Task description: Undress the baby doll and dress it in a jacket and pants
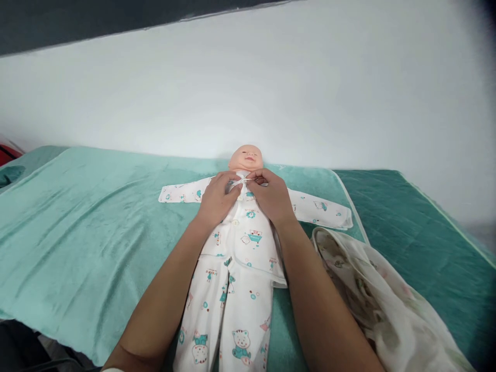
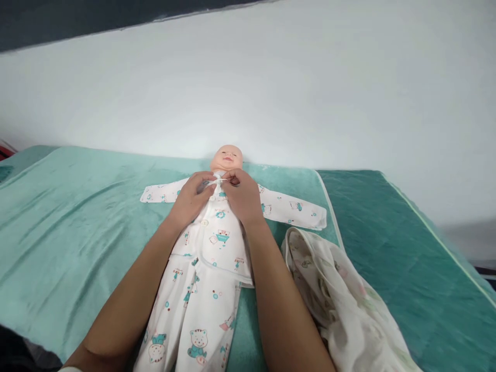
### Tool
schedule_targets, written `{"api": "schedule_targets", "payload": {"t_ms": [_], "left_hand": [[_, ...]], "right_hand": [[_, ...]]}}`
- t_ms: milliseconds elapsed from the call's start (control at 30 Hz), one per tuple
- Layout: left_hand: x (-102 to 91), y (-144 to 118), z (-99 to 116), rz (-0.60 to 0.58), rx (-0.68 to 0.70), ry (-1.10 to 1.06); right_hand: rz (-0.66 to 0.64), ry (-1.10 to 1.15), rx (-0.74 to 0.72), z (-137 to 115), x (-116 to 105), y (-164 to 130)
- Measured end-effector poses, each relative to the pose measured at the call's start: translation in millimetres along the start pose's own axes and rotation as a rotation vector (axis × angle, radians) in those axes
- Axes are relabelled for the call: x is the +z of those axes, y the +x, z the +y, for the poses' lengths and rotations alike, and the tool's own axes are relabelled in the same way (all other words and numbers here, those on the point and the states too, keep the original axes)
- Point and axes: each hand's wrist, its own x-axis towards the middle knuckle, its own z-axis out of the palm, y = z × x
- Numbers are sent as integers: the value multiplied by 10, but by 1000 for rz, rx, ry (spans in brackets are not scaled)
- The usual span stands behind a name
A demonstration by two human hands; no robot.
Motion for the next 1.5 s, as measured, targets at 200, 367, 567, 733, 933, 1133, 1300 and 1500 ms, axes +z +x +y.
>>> {"api": "schedule_targets", "payload": {"t_ms": [200, 367, 567, 733, 933, 1133, 1300, 1500], "left_hand": [[0, 7, -15, 8, 13, -15], [-20, -33, -5, 38, 60, -97], [-87, -186, 82, 4, 18, -150], [-140, -331, 80, -50, 7, -173], [-192, -385, 5, -81, 37, -235], [-213, -353, -69, -107, 45, -290], [-204, -338, -108, -99, 33, -327], [-222, -331, -100, -111, 11, -332]], "right_hand": [[12, 34, -19, 21, 13, -24], [21, 18, -107, 58, 16, -55], [-103, -162, -281, 39, -43, -200], [-169, -129, -271, 47, -75, -334], [-252, -128, -283, 32, -106, -434], [-296, -128, -257, 9, -109, -395], [-318, -82, -237, -5, -122, -367], [-380, -14, -206, 39, -187, -330]]}}
